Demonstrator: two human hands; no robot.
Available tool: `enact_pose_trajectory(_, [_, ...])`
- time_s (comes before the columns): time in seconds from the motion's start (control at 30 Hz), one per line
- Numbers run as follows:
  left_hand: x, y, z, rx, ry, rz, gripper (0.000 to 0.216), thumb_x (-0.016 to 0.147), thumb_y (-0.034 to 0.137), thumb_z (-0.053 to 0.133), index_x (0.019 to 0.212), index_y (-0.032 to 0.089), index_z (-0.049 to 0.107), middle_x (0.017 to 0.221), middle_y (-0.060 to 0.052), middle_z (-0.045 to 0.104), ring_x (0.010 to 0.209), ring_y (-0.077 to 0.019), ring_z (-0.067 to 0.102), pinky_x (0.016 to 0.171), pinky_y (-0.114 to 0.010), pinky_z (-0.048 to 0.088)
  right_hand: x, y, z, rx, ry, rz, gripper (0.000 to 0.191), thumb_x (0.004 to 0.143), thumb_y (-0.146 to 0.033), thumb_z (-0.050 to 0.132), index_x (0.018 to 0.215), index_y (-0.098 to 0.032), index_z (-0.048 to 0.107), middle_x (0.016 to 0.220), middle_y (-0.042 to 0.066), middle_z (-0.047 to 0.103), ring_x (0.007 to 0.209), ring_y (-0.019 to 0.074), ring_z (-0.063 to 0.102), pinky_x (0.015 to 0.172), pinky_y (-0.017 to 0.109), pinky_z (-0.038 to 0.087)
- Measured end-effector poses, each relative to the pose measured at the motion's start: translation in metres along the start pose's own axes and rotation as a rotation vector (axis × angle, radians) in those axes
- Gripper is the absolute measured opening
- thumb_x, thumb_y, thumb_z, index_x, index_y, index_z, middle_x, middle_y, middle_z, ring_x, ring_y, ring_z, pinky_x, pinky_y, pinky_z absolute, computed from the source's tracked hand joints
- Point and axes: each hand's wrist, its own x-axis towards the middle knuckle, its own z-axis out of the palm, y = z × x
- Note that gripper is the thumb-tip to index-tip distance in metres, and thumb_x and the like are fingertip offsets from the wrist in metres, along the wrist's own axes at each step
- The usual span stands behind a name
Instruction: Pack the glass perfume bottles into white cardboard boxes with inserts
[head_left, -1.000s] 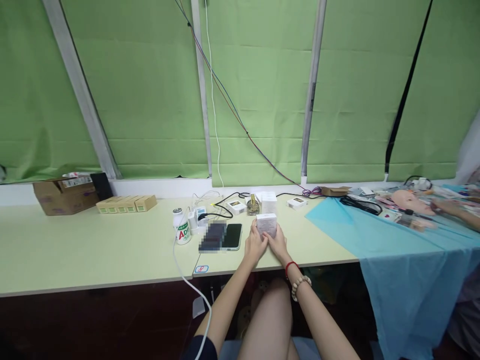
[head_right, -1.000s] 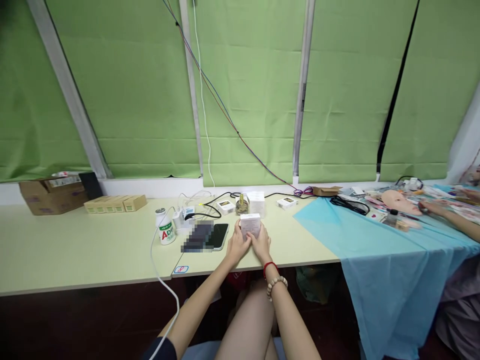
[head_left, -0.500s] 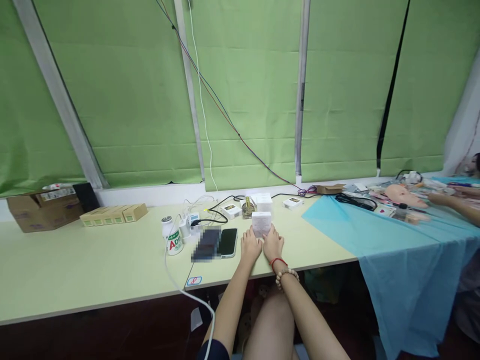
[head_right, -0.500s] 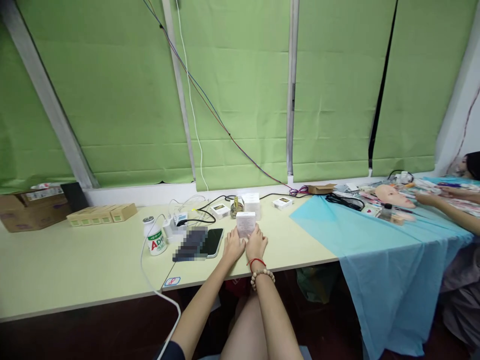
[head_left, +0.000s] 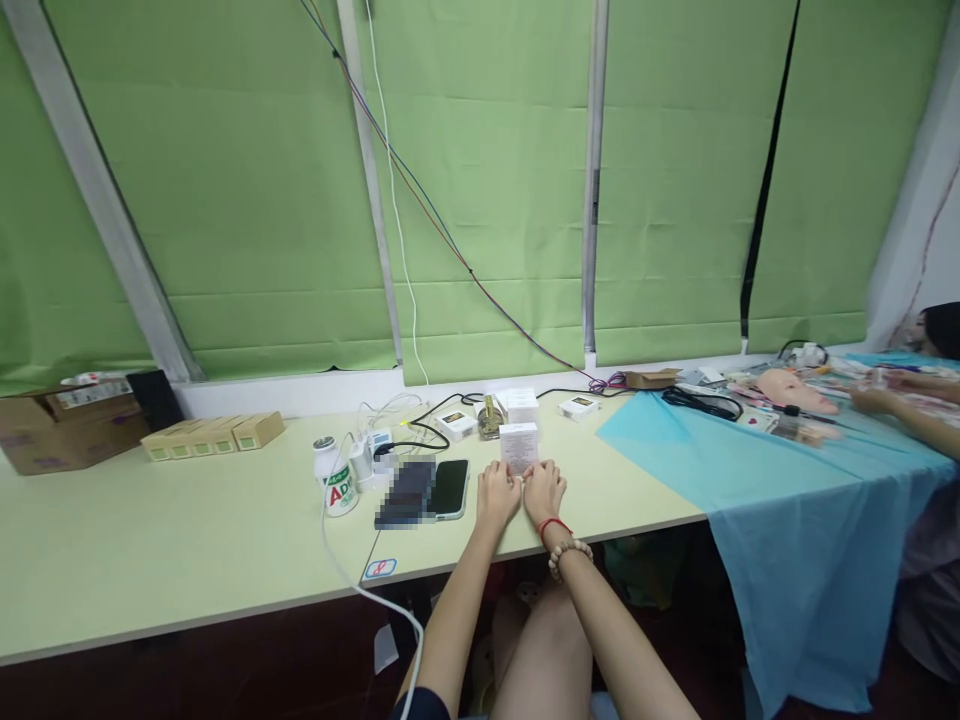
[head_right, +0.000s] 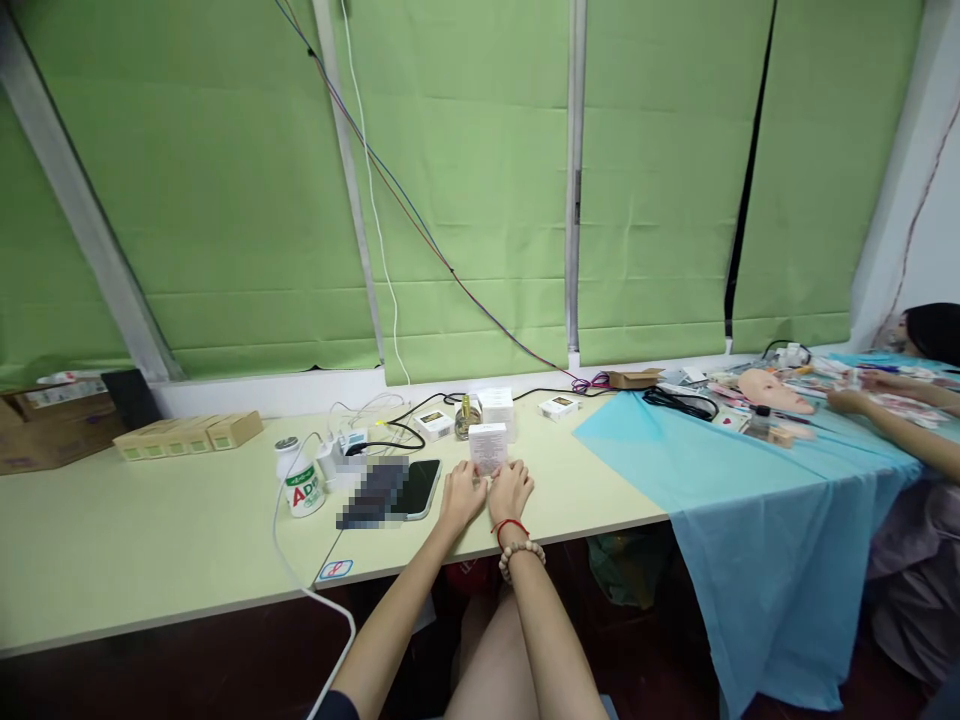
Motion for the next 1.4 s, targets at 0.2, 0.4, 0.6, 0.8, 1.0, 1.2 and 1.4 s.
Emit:
enact_pose_trajectory(0.2, [0.0,-0.002,0.003,-0.001,-0.113,0.057,0.03,0.082,0.01,0.042,0.11,0.015,0.053,0.118,-0.008,0.053,0.113,-0.021,0.046,0.097,-0.036,0.035,-0.005,-0.004,0.001,-0.08,-0.027,-0.031,0.028,0.088,-0.013,0.04,0.107,-0.012,0.06,0.113,0.015,0.054,0.107,0.0268,0.046,0.089,0.037,0.027])
enact_pose_trajectory(0.4, [0.006,-0.005,0.007,0.032,-0.239,0.081,0.044,0.088,0.014,0.035,0.13,0.021,0.045,0.137,-0.005,0.04,0.128,-0.0238,0.034,0.107,-0.044,0.028,0.002,0.0,0.005,-0.169,-0.114,-0.034,0.04,0.091,-0.014,0.033,0.126,-0.007,0.05,0.131,0.019,0.045,0.122,0.0279,0.037,0.101,0.041,0.019])
enact_pose_trajectory(0.6, [0.021,-0.007,0.01,0.059,-0.286,0.052,0.046,0.092,0.019,0.028,0.137,0.018,0.037,0.141,-0.006,0.034,0.133,-0.0233,0.027,0.11,-0.048,0.024,0.024,0.005,0.013,-0.21,-0.222,-0.039,0.052,0.093,-0.031,0.035,0.14,-0.008,0.037,0.144,0.016,0.033,0.133,0.0281,0.025,0.108,0.048,0.009])
enact_pose_trajectory(0.8, [0.035,-0.01,0.013,0.054,-0.294,0.044,0.046,0.091,0.02,0.028,0.135,0.018,0.04,0.142,-0.005,0.032,0.133,-0.0245,0.026,0.111,-0.049,0.022,0.035,0.008,0.02,-0.277,-0.235,-0.053,0.054,0.094,-0.038,0.031,0.142,-0.014,0.036,0.145,0.015,0.032,0.135,0.029,0.023,0.107,0.05,0.009])
enact_pose_trajectory(1.0, [0.039,-0.011,0.016,0.051,-0.342,0.061,0.048,0.092,0.024,0.025,0.139,0.018,0.033,0.145,-0.005,0.025,0.136,-0.0244,0.02,0.112,-0.049,0.018,0.032,0.01,0.014,-0.238,-0.181,-0.065,0.052,0.093,-0.037,0.035,0.138,-0.011,0.042,0.141,0.017,0.038,0.132,0.029,0.028,0.107,0.048,0.011])
enact_pose_trajectory(1.2, [0.044,-0.013,0.018,0.033,-0.346,0.068,0.051,0.092,0.028,0.03,0.141,0.015,0.029,0.146,-0.008,0.024,0.135,-0.0258,0.021,0.111,-0.05,0.017,0.032,0.011,0.014,-0.231,-0.215,-0.072,0.049,0.094,-0.034,0.033,0.138,-0.015,0.042,0.143,0.016,0.034,0.135,0.0288,0.024,0.108,0.049,0.009])
enact_pose_trajectory(1.4, [0.041,-0.013,0.018,0.024,-0.26,0.045,0.044,0.089,0.021,0.034,0.131,0.014,0.044,0.14,-0.009,0.035,0.131,-0.0238,0.029,0.109,-0.042,0.023,0.032,0.013,0.012,-0.167,-0.237,-0.117,0.051,0.092,-0.033,0.036,0.141,-0.016,0.038,0.15,0.014,0.021,0.136,0.0264,0.026,0.109,0.047,0.011])
